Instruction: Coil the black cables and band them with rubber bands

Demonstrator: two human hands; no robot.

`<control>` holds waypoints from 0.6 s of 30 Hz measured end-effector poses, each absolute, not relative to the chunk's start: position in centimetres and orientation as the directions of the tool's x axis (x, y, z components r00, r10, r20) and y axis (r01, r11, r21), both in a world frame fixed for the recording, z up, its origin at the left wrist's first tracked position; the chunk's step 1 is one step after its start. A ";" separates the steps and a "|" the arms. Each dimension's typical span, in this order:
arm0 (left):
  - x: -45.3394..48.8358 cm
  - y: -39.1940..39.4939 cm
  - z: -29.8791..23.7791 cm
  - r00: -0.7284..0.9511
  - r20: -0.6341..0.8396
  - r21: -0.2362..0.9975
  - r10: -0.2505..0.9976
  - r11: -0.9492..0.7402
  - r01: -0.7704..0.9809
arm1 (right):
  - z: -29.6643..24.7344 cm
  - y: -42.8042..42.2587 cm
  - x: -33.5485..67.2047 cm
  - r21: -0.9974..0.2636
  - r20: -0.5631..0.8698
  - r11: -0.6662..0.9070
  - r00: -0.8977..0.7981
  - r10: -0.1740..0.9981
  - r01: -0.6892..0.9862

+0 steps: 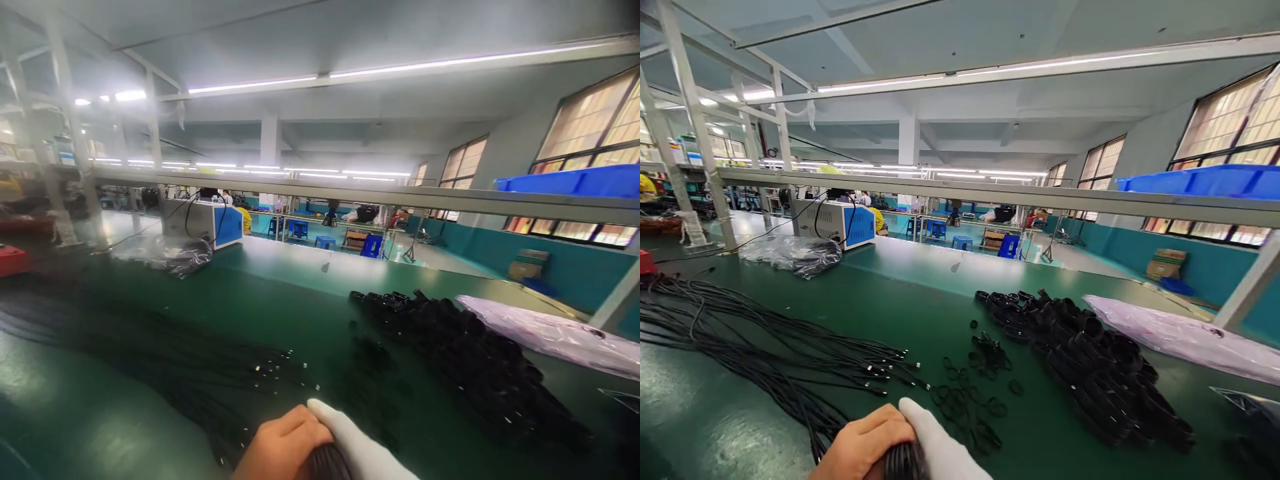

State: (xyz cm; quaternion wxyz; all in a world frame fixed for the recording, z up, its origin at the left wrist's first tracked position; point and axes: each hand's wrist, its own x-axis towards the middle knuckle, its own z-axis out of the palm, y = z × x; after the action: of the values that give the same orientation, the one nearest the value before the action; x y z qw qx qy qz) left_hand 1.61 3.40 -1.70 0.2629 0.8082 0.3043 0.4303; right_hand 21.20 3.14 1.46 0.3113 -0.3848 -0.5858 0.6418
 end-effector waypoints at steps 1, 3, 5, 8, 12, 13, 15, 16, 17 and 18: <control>1.5 3.5 -1.7 0.460 0.530 0.693 0.712 -0.677 0.249 | 0.8 3.4 20.5 -0.991 -0.134 -0.130 -0.509 0.850 0.044; 1.3 3.7 -1.6 0.481 0.520 0.712 0.705 -0.669 0.211 | -0.2 3.7 19.4 -0.991 -0.125 -0.133 -0.514 0.849 0.022; 0.9 3.7 -1.4 0.495 0.501 0.729 0.710 -0.654 0.201 | -0.5 3.8 18.8 -0.991 -0.115 -0.131 -0.513 0.851 0.003; 0.6 3.6 -0.8 0.500 0.454 0.739 0.737 -0.625 0.250 | -0.1 3.6 18.7 -0.990 -0.098 -0.138 -0.548 0.830 -0.031; 0.7 3.5 0.2 0.478 0.343 0.781 0.809 -0.528 0.333 | 0.8 3.3 18.4 -0.975 -0.088 -0.193 -0.621 0.779 -0.105; 0.8 3.5 0.4 0.458 0.298 0.815 0.837 -0.473 0.334 | 0.9 3.2 18.2 -0.968 -0.092 -0.220 -0.642 0.761 -0.123; 1.0 3.5 0.6 0.413 0.196 0.892 0.889 -0.337 0.302 | 0.9 3.1 18.0 -0.935 -0.107 -0.308 -0.688 0.718 -0.176; 1.1 3.6 0.7 0.391 0.146 0.924 0.909 -0.267 0.275 | 0.8 3.0 17.9 -0.906 -0.107 -0.363 -0.710 0.696 -0.219; 1.2 3.6 0.7 0.371 0.098 0.948 0.924 -0.199 0.247 | 0.7 2.9 17.8 -0.873 -0.106 -0.413 -0.726 0.679 -0.259; 1.4 3.6 0.7 0.354 0.054 0.966 0.934 -0.138 0.218 | 0.5 2.9 17.8 -0.845 -0.105 -0.450 -0.734 0.671 -0.290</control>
State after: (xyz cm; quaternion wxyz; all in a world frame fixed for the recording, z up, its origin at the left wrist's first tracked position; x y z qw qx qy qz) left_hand 1.40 3.64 0.65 0.4906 0.6604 0.4360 0.3647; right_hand 17.77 2.92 0.54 0.2919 -0.2183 -0.4359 0.8229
